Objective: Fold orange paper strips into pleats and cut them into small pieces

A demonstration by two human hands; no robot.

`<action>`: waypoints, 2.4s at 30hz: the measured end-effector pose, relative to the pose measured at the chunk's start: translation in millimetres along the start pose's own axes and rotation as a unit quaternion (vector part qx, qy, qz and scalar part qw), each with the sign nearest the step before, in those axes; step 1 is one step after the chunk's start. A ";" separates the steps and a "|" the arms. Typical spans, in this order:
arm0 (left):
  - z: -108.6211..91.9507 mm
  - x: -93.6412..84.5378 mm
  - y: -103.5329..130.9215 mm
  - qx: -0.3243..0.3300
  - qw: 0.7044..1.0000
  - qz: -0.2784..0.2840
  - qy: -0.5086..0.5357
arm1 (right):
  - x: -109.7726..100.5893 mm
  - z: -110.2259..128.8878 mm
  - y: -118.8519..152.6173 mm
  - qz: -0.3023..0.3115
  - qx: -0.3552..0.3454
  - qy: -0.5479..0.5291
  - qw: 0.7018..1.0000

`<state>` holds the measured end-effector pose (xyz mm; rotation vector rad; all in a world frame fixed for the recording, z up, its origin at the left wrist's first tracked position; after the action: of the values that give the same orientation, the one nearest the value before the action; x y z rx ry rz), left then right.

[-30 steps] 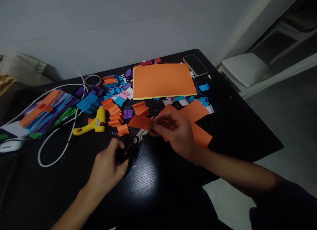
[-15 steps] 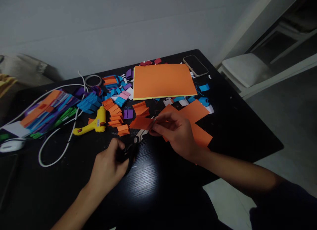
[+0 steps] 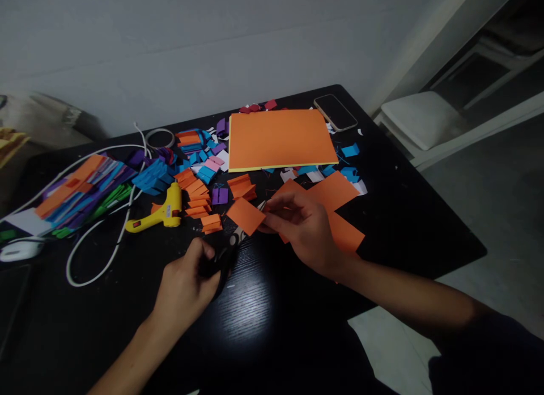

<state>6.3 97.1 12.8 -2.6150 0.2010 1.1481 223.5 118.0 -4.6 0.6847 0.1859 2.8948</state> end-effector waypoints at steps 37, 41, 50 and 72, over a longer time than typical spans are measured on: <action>21.9 2.3 4.8 -0.141 0.980 -0.041 0.135 | 10.7 -25.4 10.9 0.130 0.107 0.084 0.982; 21.2 0.1 5.7 -0.130 0.984 -0.050 0.115 | 10.7 -25.9 11.4 0.131 0.116 0.088 0.981; 19.5 1.3 1.9 -0.107 0.992 -0.034 0.059 | 15.2 -22.8 8.6 0.188 0.125 0.001 0.974; -14.0 14.4 4.7 0.145 0.967 0.097 -0.184 | -6.4 -12.4 -19.0 0.109 0.167 -0.024 0.980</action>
<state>24.8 88.1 10.3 -2.1211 0.5127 1.5176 225.9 134.4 -21.4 0.8768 0.6420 3.0828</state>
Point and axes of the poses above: each hand's wrist, its own y-axis away from the middle knuckle, its own x-axis out of the palm, z = x × y, the point moved 9 cm from there along -y, towards the middle knuckle, and after that the axes turned 5 degrees about -z, right-handed, at the moved point
